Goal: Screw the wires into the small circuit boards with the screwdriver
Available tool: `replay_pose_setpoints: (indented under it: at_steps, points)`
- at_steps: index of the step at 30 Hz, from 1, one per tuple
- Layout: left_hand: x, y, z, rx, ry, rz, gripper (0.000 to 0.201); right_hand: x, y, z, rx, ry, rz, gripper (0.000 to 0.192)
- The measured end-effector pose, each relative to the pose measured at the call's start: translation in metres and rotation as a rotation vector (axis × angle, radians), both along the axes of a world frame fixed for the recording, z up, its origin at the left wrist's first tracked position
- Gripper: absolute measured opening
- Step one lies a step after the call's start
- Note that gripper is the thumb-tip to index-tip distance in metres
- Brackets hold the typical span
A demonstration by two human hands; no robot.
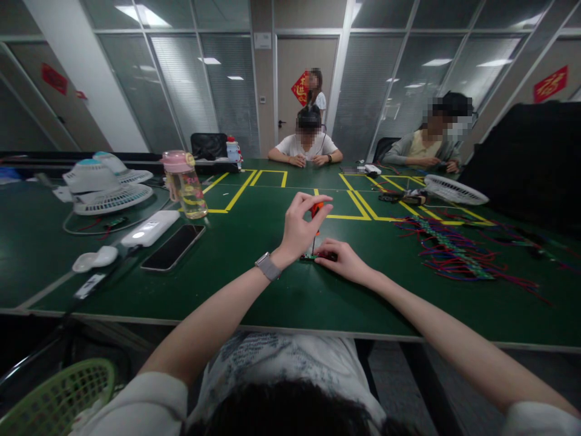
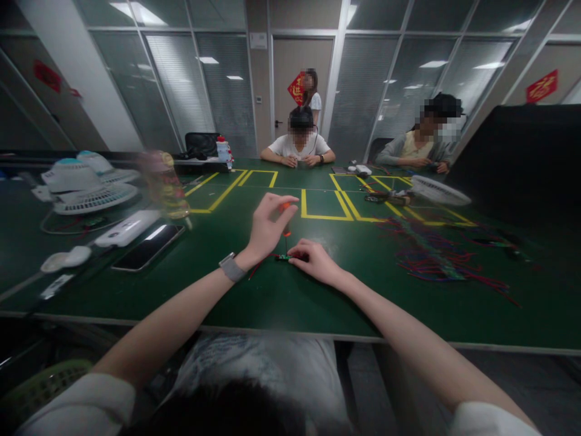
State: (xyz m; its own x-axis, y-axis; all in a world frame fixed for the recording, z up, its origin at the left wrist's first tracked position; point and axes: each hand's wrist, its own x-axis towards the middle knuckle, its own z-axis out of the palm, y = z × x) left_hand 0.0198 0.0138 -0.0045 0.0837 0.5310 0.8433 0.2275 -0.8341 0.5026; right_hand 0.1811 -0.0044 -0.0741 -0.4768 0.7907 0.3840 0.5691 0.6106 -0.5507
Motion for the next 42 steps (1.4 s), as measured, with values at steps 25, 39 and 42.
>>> replay_pose_setpoints:
  at_steps: [25,39,42]
  points:
    - [0.0015,-0.0012,0.0008,-0.044,-0.036,-0.074,0.016,0.0003,0.0001,0.0000,-0.010,-0.001,-0.006,0.015]
    - [0.0032,0.0008,-0.0026,-0.109,-0.086,-0.172,0.024,0.0000,-0.0005,0.0013,-0.011,-0.003,-0.007,0.014]
    - [0.0031,-0.0011,-0.0004,-0.054,-0.067,-0.070,0.016,0.0000,-0.0007,0.0013,-0.012,0.001,-0.008,0.015]
